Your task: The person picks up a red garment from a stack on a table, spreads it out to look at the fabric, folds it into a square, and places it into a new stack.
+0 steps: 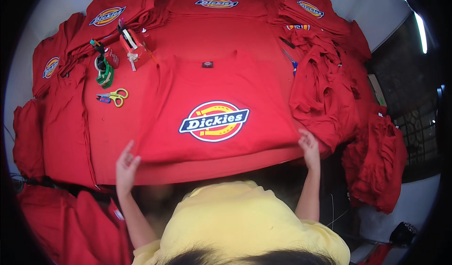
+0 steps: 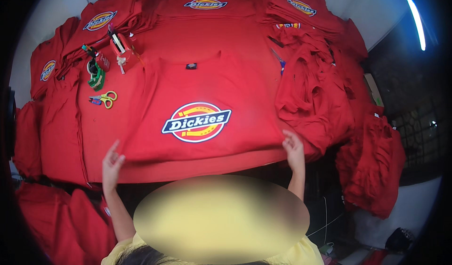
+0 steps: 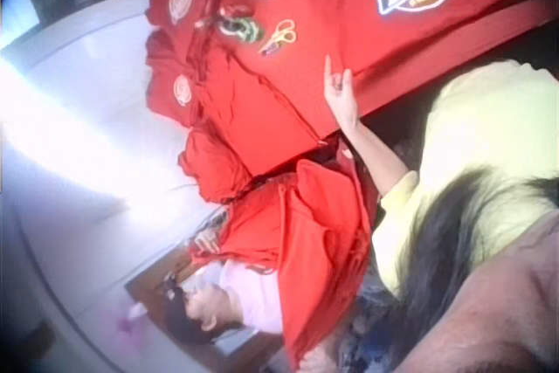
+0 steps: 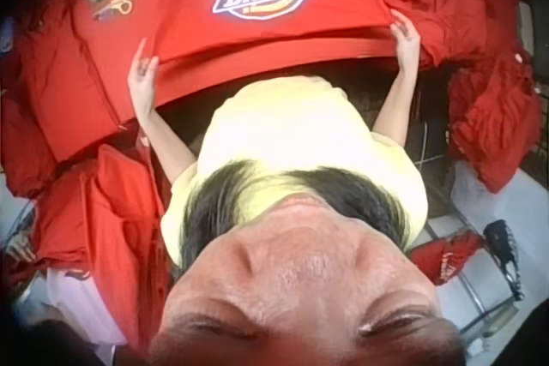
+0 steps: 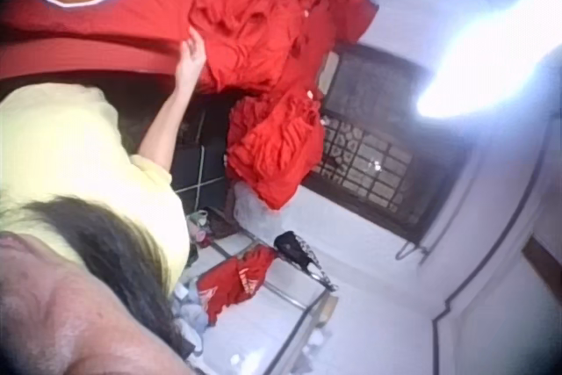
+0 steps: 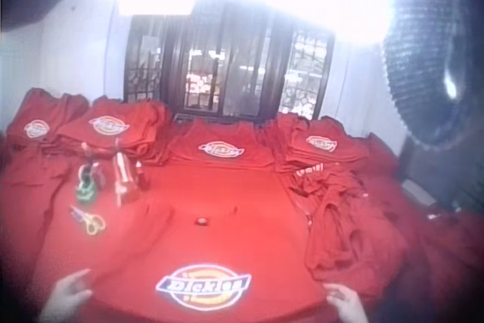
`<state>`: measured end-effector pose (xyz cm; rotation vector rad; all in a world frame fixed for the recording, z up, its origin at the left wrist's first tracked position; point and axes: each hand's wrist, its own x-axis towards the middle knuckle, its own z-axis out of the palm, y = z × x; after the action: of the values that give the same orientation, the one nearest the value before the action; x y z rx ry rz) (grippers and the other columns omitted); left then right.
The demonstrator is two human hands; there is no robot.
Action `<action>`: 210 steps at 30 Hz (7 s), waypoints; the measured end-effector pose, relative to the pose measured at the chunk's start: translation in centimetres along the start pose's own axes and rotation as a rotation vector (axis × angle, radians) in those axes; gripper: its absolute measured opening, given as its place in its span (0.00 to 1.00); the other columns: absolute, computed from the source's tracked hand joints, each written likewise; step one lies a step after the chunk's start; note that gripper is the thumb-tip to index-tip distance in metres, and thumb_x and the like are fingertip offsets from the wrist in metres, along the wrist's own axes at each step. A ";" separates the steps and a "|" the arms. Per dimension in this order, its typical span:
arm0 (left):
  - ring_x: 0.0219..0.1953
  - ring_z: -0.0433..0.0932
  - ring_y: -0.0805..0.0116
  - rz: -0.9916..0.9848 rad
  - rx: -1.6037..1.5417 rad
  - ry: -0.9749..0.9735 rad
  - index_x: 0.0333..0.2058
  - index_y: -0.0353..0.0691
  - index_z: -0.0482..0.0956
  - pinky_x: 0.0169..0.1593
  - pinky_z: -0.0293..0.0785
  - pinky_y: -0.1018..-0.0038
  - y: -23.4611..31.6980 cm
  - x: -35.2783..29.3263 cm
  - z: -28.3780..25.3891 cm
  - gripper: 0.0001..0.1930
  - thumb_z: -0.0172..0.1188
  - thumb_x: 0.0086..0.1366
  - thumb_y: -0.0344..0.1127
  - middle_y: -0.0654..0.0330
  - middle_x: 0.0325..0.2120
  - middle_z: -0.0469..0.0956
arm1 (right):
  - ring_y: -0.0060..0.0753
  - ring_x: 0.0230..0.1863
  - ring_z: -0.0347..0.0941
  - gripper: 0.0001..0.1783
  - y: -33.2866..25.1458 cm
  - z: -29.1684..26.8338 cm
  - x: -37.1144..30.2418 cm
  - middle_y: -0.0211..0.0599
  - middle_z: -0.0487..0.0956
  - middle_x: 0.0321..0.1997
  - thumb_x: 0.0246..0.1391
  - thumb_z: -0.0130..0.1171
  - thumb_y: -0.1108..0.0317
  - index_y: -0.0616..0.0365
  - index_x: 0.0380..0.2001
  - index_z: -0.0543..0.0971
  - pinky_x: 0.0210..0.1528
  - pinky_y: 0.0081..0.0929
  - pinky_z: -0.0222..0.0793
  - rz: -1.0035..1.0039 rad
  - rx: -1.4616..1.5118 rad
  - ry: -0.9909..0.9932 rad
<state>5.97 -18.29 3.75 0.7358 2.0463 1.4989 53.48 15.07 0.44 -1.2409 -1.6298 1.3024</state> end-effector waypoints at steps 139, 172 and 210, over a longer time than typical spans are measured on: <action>0.36 0.74 0.56 0.634 0.411 -0.001 0.31 0.39 0.78 0.38 0.72 0.63 4.9 24.0 30.3 0.08 0.64 0.51 0.30 0.58 0.29 0.73 | 0.33 0.27 0.75 0.06 -7.9 26.2 24.4 0.36 0.75 0.30 0.61 0.48 0.67 0.56 0.36 0.71 0.28 0.30 0.71 -0.308 -0.288 -0.222; 0.33 0.80 0.56 0.479 0.201 -0.112 0.34 0.37 0.73 0.35 0.75 0.65 5.2 24.8 29.1 0.04 0.53 0.64 0.31 0.54 0.27 0.79 | 0.17 0.26 0.68 0.18 -8.6 20.9 24.8 0.28 0.74 0.31 0.58 0.53 0.67 0.55 0.52 0.68 0.28 0.16 0.65 -0.185 -0.058 -0.355; 0.33 0.71 0.76 0.284 -0.204 0.100 0.36 0.37 0.68 0.43 0.70 0.76 6.8 16.9 13.9 0.07 0.45 0.70 0.34 0.62 0.28 0.71 | 0.57 0.50 0.69 0.19 -5.9 19.5 39.2 0.53 0.70 0.49 0.51 0.56 0.69 0.59 0.48 0.74 0.51 0.42 0.66 -0.317 -0.936 0.319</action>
<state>3.85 4.47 5.24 0.9131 1.8797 1.9050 22.41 46.41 -0.40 -1.4980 -2.1388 0.0790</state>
